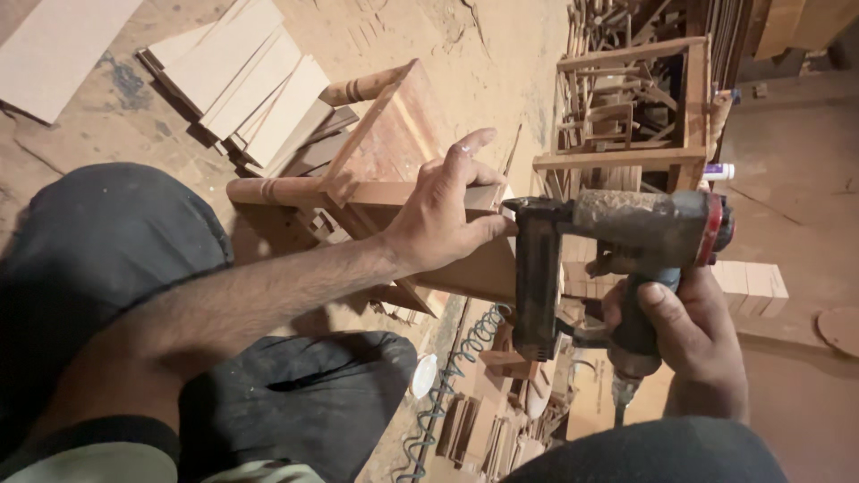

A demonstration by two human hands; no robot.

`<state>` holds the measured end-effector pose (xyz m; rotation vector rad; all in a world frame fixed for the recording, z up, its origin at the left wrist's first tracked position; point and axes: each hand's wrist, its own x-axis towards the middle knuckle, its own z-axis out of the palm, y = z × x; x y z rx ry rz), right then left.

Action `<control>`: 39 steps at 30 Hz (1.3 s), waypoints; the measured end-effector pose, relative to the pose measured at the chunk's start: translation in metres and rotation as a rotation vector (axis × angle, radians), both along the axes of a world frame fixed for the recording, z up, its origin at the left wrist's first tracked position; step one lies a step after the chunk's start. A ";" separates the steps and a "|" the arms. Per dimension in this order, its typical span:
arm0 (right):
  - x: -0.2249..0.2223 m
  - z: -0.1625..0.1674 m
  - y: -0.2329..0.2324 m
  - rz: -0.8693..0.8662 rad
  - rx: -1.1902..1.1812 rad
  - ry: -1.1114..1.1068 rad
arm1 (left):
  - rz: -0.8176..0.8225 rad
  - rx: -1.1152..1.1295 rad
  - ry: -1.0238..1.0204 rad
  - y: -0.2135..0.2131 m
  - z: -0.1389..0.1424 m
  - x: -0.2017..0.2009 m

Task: The person sits on the workshop floor assembling small wooden drawer boxes. He holds a box body, applies glue from a small container onto wooden trim strips, presses the strips onto the box edges, and uses a pneumatic nail gun to fasten the pieces, working on several boxes one after another.

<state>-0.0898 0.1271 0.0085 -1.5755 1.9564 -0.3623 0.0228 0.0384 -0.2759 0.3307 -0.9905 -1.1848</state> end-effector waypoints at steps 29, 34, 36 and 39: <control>-0.186 -0.331 0.356 -0.983 -0.332 -0.240 | -0.210 -0.073 -0.176 0.019 0.004 0.007; -0.276 -0.368 0.308 -1.061 -0.437 -0.241 | 0.023 0.344 -0.173 0.103 0.004 0.016; -0.291 -0.387 0.298 -1.071 -0.415 -0.302 | -0.257 0.743 0.359 0.139 0.000 0.014; -0.276 -0.410 0.286 -1.082 -0.358 -0.427 | -0.353 0.564 0.699 0.185 -0.017 0.016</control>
